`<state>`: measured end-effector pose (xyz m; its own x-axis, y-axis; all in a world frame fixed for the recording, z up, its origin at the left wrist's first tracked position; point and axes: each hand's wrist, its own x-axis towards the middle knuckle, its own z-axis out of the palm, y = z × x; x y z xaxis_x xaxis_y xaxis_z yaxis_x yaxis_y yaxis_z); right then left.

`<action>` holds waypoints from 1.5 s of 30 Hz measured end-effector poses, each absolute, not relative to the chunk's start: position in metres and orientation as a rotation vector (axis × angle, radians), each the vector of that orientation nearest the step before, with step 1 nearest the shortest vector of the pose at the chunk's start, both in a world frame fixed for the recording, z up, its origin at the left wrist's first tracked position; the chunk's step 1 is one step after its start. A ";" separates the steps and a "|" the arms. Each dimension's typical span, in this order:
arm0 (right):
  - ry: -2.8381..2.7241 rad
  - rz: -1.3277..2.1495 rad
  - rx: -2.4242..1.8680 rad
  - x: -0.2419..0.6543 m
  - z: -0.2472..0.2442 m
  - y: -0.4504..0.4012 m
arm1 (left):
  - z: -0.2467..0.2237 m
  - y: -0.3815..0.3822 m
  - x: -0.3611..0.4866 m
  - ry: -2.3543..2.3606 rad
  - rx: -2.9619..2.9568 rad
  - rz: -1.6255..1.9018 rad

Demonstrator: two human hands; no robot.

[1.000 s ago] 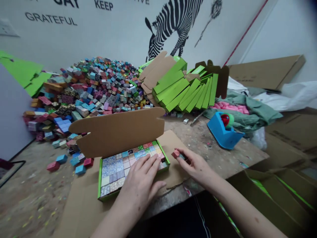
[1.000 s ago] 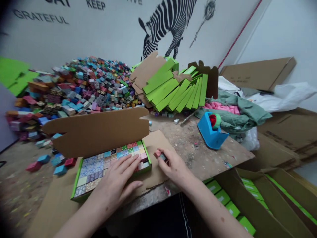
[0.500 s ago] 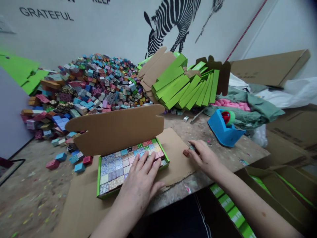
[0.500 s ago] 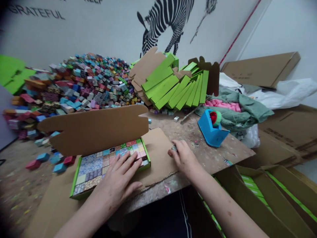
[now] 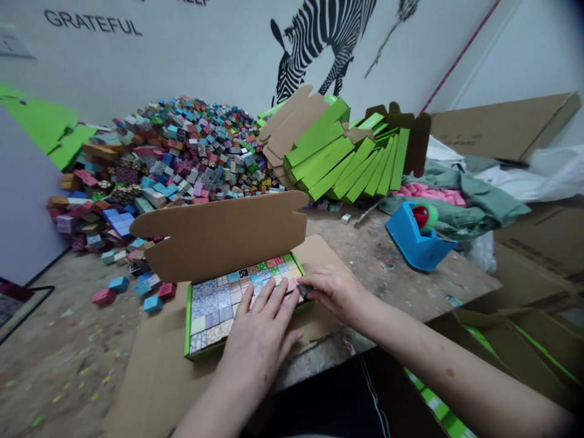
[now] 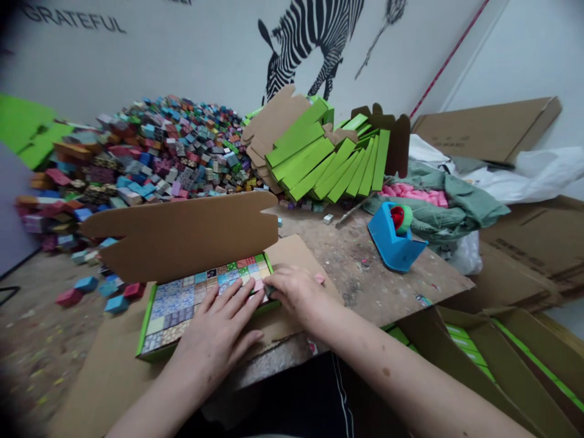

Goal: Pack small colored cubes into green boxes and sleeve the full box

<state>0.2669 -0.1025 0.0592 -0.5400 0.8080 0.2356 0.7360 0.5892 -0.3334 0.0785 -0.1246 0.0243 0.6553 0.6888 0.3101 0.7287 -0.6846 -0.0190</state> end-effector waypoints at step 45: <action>-2.039 0.530 -1.508 0.257 0.037 -0.146 | 0.021 -0.124 0.075 -1.184 -2.750 -0.428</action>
<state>0.2573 -0.1462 0.0374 -0.2245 0.9554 0.1917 0.7413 0.2951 -0.6028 0.0752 -0.1240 0.0214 0.6546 0.6931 0.3018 0.7260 -0.6876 0.0043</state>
